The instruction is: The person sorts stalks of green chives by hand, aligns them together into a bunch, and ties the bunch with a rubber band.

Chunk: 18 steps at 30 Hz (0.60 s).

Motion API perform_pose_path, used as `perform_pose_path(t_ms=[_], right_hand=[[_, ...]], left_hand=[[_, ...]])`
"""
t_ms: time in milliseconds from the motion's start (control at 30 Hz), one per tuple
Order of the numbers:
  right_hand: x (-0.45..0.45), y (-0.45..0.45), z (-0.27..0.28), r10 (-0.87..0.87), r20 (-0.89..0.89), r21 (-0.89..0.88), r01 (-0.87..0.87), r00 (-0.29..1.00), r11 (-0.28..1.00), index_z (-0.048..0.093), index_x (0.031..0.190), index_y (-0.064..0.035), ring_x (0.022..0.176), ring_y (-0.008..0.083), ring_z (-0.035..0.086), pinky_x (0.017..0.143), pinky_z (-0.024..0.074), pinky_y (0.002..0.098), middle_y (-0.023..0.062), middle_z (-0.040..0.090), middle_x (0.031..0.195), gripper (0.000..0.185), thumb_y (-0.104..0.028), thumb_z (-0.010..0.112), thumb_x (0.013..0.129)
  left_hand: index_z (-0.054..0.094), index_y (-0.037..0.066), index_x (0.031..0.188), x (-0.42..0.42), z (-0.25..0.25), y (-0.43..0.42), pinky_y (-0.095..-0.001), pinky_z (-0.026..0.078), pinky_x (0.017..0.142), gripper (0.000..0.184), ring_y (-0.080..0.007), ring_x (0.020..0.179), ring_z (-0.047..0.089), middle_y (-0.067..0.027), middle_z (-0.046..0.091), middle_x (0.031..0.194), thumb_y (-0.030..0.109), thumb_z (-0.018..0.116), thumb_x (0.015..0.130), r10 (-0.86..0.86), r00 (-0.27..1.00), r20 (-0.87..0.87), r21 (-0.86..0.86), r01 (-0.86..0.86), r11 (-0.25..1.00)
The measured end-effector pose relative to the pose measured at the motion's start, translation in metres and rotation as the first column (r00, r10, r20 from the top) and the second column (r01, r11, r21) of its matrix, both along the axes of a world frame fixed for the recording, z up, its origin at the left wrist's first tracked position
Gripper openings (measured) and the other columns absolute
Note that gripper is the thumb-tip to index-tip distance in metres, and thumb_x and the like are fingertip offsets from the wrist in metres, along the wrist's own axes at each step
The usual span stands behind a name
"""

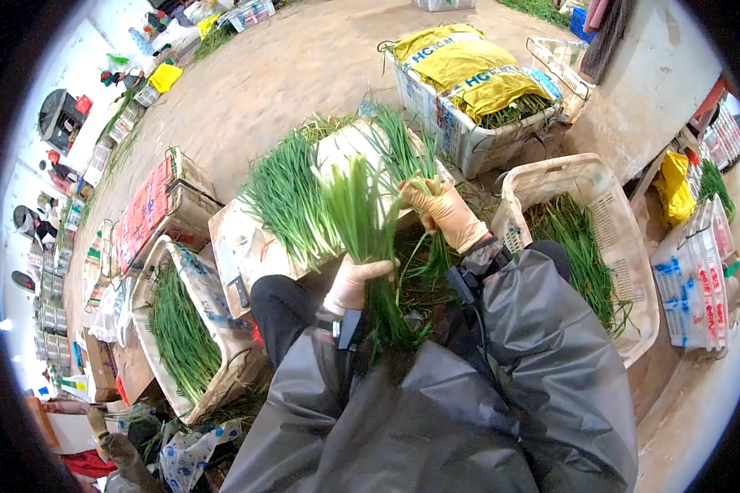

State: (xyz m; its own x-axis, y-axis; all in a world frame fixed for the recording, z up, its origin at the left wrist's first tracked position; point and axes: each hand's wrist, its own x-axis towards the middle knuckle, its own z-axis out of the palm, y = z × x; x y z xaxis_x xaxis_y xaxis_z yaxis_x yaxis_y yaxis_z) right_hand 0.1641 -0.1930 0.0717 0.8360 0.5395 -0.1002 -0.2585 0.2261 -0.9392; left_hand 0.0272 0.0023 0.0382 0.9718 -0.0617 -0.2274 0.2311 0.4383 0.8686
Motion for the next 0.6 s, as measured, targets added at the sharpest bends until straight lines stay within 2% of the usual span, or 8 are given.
perform_pose_path(t_ms=[67, 100, 167, 267, 367, 400, 500, 600], right_hand=[[0.002, 0.001, 0.001, -0.02, -0.083, 0.085, 0.027, 0.996, 0.996, 0.072, 0.111, -0.0079, 0.054, 0.0057, 0.05, 0.043, 0.0346, 0.0251, 0.0001, 0.069, 0.084, 0.022, -0.026, 0.072, 0.098], [0.004, 0.001, 0.001, -0.028, -0.124, 0.126, 0.044, 0.992, 0.991, 0.072, 0.111, -0.0075, 0.054, 0.0062, 0.051, 0.044, 0.0352, 0.025, 0.0002, 0.069, 0.084, 0.022, -0.025, 0.071, 0.098], [0.008, -0.002, 0.0, -0.031, -0.13, 0.084, 0.042, 0.991, 0.996, 0.072, 0.112, -0.0064, 0.057, 0.007, 0.054, 0.046, 0.0369, 0.0242, 0.0018, 0.071, 0.087, 0.023, -0.025, 0.069, 0.1], [0.011, -0.008, 0.006, -0.04, -0.097, -0.014, 0.038, 0.995, 0.999, 0.073, 0.113, -0.0045, 0.062, 0.0077, 0.058, 0.049, 0.0391, 0.0227, 0.003, 0.072, 0.089, 0.027, -0.028, 0.067, 0.101], [0.015, -0.02, 0.005, -0.001, -0.078, -0.05, -0.003, 0.997, 0.999, 0.072, 0.116, -0.0044, 0.066, 0.0084, 0.061, 0.05, 0.0409, 0.0218, 0.0042, 0.073, 0.093, 0.028, -0.028, 0.065, 0.102], [0.017, -0.024, 0.004, 0.044, -0.069, 0.014, -0.043, 0.997, 0.999, 0.071, 0.117, -0.0041, 0.069, 0.009, 0.063, 0.051, 0.0428, 0.0214, 0.0059, 0.073, 0.097, 0.026, -0.024, 0.065, 0.102], [0.022, -0.039, 0.003, 0.112, -0.112, 0.018, -0.111, 0.987, 0.994, 0.071, 0.116, -0.0035, 0.072, 0.0092, 0.065, 0.051, 0.0442, 0.0214, 0.0076, 0.073, 0.101, 0.023, -0.019, 0.066, 0.101], [0.028, -0.048, -0.015, -0.123, 0.041, -0.174, 0.128, 0.992, 0.976, 0.072, 0.108, -0.0027, 0.064, 0.0086, 0.065, 0.045, 0.0433, 0.0222, 0.0058, 0.074, 0.089, 0.019, -0.018, 0.071, 0.097]], left_hand=[[0.063, 0.001, 0.121, 0.0, -0.003, -0.003, -0.0352, 0.054, 0.075, 0.05, -0.0208, 0.079, 0.067, -0.0095, 0.074, 0.098, 0.013, 0.082, 0.076, -0.105, 0.994, 0.002, -0.017, 0.105, 0.994], [0.062, 0.0, 0.125, 0.002, -0.003, -0.004, -0.0376, 0.056, 0.081, 0.054, -0.022, 0.087, 0.069, -0.0095, 0.073, 0.102, 0.015, 0.082, 0.077, -0.159, 0.986, 0.041, -0.008, 0.159, 0.987], [0.064, -0.001, 0.127, -0.003, -0.004, -0.013, -0.0411, 0.056, 0.091, 0.052, -0.0236, 0.097, 0.07, -0.0104, 0.074, 0.108, 0.019, 0.08, 0.082, -0.1, 0.994, -0.036, -0.2, 0.091, 0.976], [0.066, 0.0, 0.128, -0.003, -0.014, -0.011, -0.0452, 0.055, 0.098, 0.045, -0.0264, 0.105, 0.07, -0.0115, 0.074, 0.115, 0.021, 0.074, 0.089, -0.049, 0.989, -0.14, -0.329, 0.0, 0.944], [0.069, 0.003, 0.124, -0.003, -0.022, -0.002, -0.0474, 0.056, 0.096, 0.036, -0.0289, 0.106, 0.07, -0.0129, 0.073, 0.119, 0.023, 0.07, 0.093, -0.084, 0.975, -0.206, -0.446, -0.017, 0.895], [0.07, 0.004, 0.119, -0.003, -0.027, -0.002, -0.0495, 0.057, 0.093, 0.031, -0.0306, 0.102, 0.071, -0.0131, 0.074, 0.114, 0.023, 0.068, 0.095, 0.015, 0.974, -0.227, -0.442, -0.117, 0.89], [0.068, 0.004, 0.114, -0.003, -0.037, 0.01, -0.0431, 0.061, 0.083, 0.026, -0.0283, 0.093, 0.073, -0.0142, 0.075, 0.107, 0.021, 0.07, 0.094, 0.077, 0.964, -0.256, -0.456, -0.19, 0.87], [0.068, 0.003, 0.107, 0.001, -0.043, 0.025, -0.04, 0.058, 0.069, 0.022, -0.0244, 0.075, 0.068, -0.0095, 0.072, 0.088, 0.021, 0.072, 0.094, 0.2, 0.973, -0.116, -0.369, -0.23, 0.901]])
